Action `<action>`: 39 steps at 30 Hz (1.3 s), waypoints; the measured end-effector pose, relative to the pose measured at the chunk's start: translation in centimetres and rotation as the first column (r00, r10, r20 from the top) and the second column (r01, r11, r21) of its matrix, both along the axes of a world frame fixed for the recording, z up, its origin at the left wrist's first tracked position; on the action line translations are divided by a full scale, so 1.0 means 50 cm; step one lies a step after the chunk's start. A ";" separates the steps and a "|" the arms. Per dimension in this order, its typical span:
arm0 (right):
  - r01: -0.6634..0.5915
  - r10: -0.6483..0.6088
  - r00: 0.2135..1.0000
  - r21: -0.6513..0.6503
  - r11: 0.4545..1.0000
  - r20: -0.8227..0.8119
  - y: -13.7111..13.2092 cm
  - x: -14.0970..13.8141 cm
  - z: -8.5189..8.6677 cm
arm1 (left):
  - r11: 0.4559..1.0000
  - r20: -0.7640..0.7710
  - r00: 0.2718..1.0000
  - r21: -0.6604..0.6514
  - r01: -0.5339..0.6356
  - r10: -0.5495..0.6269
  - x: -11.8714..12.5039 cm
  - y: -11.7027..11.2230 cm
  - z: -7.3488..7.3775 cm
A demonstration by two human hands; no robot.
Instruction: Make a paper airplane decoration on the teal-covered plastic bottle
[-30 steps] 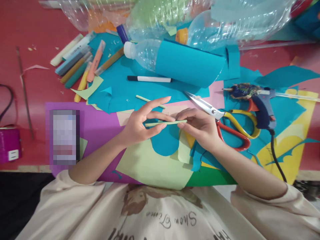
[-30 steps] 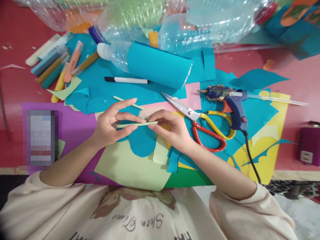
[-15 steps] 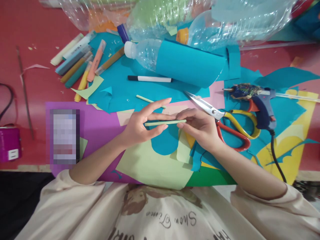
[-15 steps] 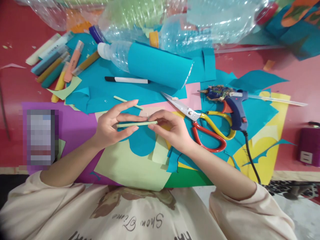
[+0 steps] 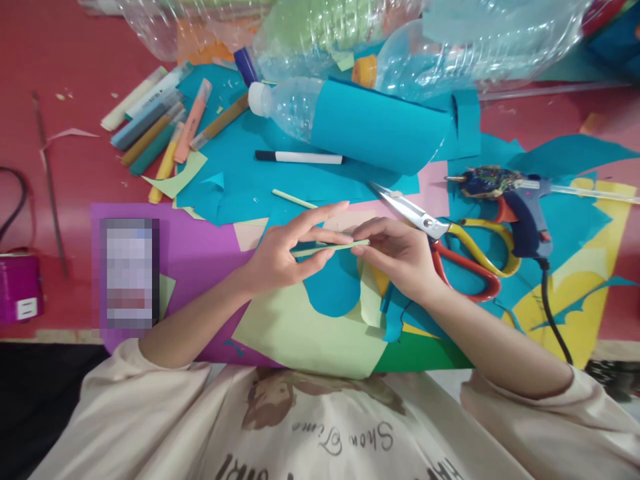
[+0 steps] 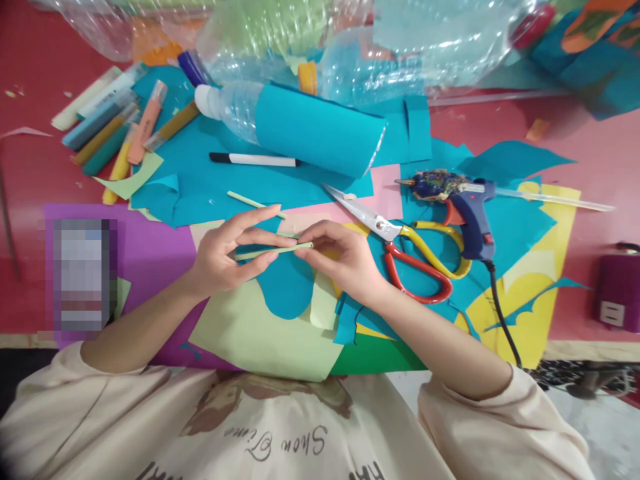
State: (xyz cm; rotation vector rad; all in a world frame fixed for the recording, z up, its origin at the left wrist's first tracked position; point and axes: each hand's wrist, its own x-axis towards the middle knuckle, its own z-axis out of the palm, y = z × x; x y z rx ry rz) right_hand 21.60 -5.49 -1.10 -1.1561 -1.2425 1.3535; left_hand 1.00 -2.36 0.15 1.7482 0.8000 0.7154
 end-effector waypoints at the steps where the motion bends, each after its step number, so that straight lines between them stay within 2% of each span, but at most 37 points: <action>1: 0.001 -0.001 1.000 -0.007 1.000 -0.002 0.000 0.000 0.000 | 1.000 0.007 1.000 -0.005 0.007 -0.007 -0.001 0.001 0.000; 8: 0.057 -0.057 0.998 -0.050 0.997 -0.007 0.002 0.001 0.002 | 0.998 0.102 0.995 -0.057 0.009 -0.003 0.003 0.007 -0.005; 12: 0.067 -0.069 0.997 -0.051 0.996 -0.040 0.003 0.001 0.004 | 0.995 0.139 0.990 -0.097 -0.025 0.038 0.005 0.010 -0.002; 14: 0.068 -0.070 0.997 -0.048 0.997 -0.042 0.003 0.000 0.004 | 0.988 0.077 0.994 -0.143 -0.065 0.077 0.003 0.013 0.004; 16: 0.071 -0.074 0.996 -0.050 0.996 -0.053 0.002 -0.001 0.003 | 0.979 -0.047 0.992 -0.163 -0.121 0.115 0.002 0.016 0.010; 18: 0.072 -0.075 0.995 -0.053 0.996 -0.059 0.001 -0.001 0.001 | 0.976 -0.181 0.973 -0.137 -0.171 0.146 0.001 0.018 0.015; 21: 0.063 -0.064 0.997 -0.034 0.997 -0.044 -0.001 0.000 -0.001 | 0.977 -0.275 0.947 -0.083 -0.196 0.167 0.003 0.019 0.020; 32: 0.023 -0.021 0.999 0.063 0.998 -0.035 0.002 0.003 0.004 | 0.979 -0.331 0.931 -0.079 -0.189 0.153 0.009 0.018 0.027; 35: 0.017 -0.015 0.998 0.026 1.000 -0.063 0.004 0.005 0.008 | 0.980 -0.327 0.933 -0.075 -0.184 0.150 0.009 0.018 0.026; 39: -0.017 0.009 0.977 -0.038 0.999 -0.214 0.015 0.016 0.008 | 0.981 -0.317 0.936 -0.067 -0.181 0.151 0.007 0.021 0.023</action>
